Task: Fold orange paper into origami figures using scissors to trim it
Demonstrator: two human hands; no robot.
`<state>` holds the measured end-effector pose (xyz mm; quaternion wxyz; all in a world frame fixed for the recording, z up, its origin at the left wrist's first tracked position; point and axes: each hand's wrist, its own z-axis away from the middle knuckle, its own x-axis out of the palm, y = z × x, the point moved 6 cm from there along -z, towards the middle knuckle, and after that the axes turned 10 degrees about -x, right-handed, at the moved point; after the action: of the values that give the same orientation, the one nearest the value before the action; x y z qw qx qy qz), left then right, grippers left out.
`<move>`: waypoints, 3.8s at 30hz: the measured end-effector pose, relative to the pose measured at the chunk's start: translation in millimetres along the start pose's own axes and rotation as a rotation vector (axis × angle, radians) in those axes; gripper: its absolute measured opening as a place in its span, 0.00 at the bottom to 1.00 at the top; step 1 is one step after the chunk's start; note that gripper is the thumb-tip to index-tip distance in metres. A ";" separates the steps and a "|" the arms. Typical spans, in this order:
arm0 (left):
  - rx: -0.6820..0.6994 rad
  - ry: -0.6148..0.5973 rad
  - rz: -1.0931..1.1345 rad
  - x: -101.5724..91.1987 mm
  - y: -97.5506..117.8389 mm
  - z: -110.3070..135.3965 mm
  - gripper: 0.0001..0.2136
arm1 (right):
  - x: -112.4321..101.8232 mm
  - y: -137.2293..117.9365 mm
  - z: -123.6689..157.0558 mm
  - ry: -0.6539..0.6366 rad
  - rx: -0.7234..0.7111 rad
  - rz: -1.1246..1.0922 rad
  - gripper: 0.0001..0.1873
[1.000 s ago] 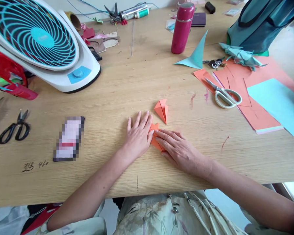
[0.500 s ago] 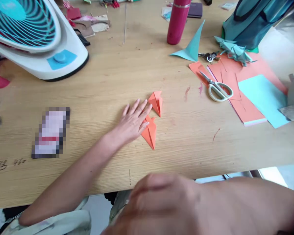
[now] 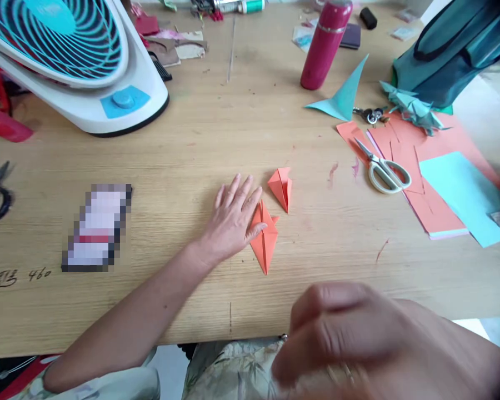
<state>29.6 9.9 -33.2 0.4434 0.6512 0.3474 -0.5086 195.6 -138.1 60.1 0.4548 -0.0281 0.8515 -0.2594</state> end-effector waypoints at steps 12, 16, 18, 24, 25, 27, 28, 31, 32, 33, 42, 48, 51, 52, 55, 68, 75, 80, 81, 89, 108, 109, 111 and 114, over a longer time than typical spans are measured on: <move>-0.013 0.075 0.013 -9.9 1.3 5.5 0.20 | 25.3 157.9 -31.6 -0.084 0.655 0.150 0.10; 0.003 0.074 0.082 -9.6 -0.1 5.9 0.14 | 26.9 158.2 -40.4 -0.115 0.719 0.150 0.10; 0.023 0.070 0.141 -9.3 0.1 6.1 0.10 | 26.8 155.8 -42.1 -0.075 0.711 0.112 0.08; 0.051 0.098 0.296 -14.4 0.4 6.6 0.09 | 28.7 152.2 -36.1 0.069 0.698 -0.025 0.05; 0.056 0.114 0.328 -16.4 0.5 6.8 0.12 | 28.2 152.4 -35.2 0.107 0.688 -0.066 0.04; 0.052 0.154 0.411 -20.6 -0.3 7.4 0.19 | 25.0 153.0 -33.6 0.214 0.658 -0.156 0.04; 0.036 0.180 0.465 -22.7 -1.6 8.0 0.23 | 22.5 153.2 -33.0 0.272 0.637 -0.194 0.04; -0.065 0.206 0.673 -24.0 -7.9 9.4 0.28 | 11.8 150.9 -32.5 0.428 0.535 -0.228 0.05; -0.106 0.182 0.750 -22.2 -9.4 9.6 0.27 | 8.2 149.1 -32.9 0.465 0.492 -0.221 0.04; -0.141 0.140 0.823 -19.7 -10.0 9.6 0.24 | 5.4 146.8 -33.6 0.487 0.451 -0.211 0.04; -0.272 -0.085 1.188 -10.1 -5.7 10.0 0.05 | 10.7 140.4 -35.1 0.563 0.386 -0.352 0.06; -0.243 -0.115 1.438 -8.5 1.4 8.6 0.07 | 35.3 156.9 -31.9 0.631 0.617 -0.831 0.13; -0.297 -0.113 1.451 -7.9 1.6 8.6 0.09 | 40.7 156.7 -33.7 0.496 0.652 -0.808 0.16; -0.313 -0.111 1.442 -7.9 1.2 8.7 0.10 | 39.8 156.2 -33.5 0.482 0.653 -0.768 0.17; -0.324 -0.116 1.422 -8.1 0.4 8.8 0.11 | 34.3 152.5 -34.2 0.467 0.634 -0.638 0.17; -0.391 -0.163 1.422 -3.2 -3.0 13.3 0.12 | 41.2 147.6 -41.1 0.346 0.585 -0.628 0.17; -0.441 -0.168 1.455 -3.7 -4.4 13.4 0.14 | 40.7 144.1 -41.0 0.292 0.552 -0.527 0.17; -0.417 -0.157 1.466 -10.8 -5.1 12.7 0.13 | 33.6 134.7 -45.9 0.231 0.482 -0.429 0.18; -0.406 -0.163 1.475 -11.1 -5.2 12.3 0.13 | 32.5 133.6 -46.0 0.227 0.467 -0.436 0.18; -0.344 -0.129 1.667 -14.8 -8.8 10.8 0.12 | 49.6 144.2 -40.3 0.353 0.625 -1.164 0.23; -0.370 -0.198 1.641 -2.4 -3.0 8.7 0.15 | 54.7 165.4 -23.9 0.721 0.882 -1.112 0.22; -0.383 -0.177 1.607 -1.8 -5.1 8.9 0.14 | 55.1 164.4 -24.3 0.695 0.870 -1.087 0.22; -0.398 -0.132 1.553 -1.6 -8.8 9.3 0.11 | 55.8 161.4 -26.2 0.628 0.832 -1.031 0.22; -0.402 -0.097 1.486 -4.8 -12.2 9.5 0.08 | 52.7 156.7 -29.4 0.563 0.758 -0.923 0.20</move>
<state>14.0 5.5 -32.2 0.7931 0.5972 -0.1152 -0.0324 171.0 -5.5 -39.9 0.0354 -0.1593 0.6881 -0.7070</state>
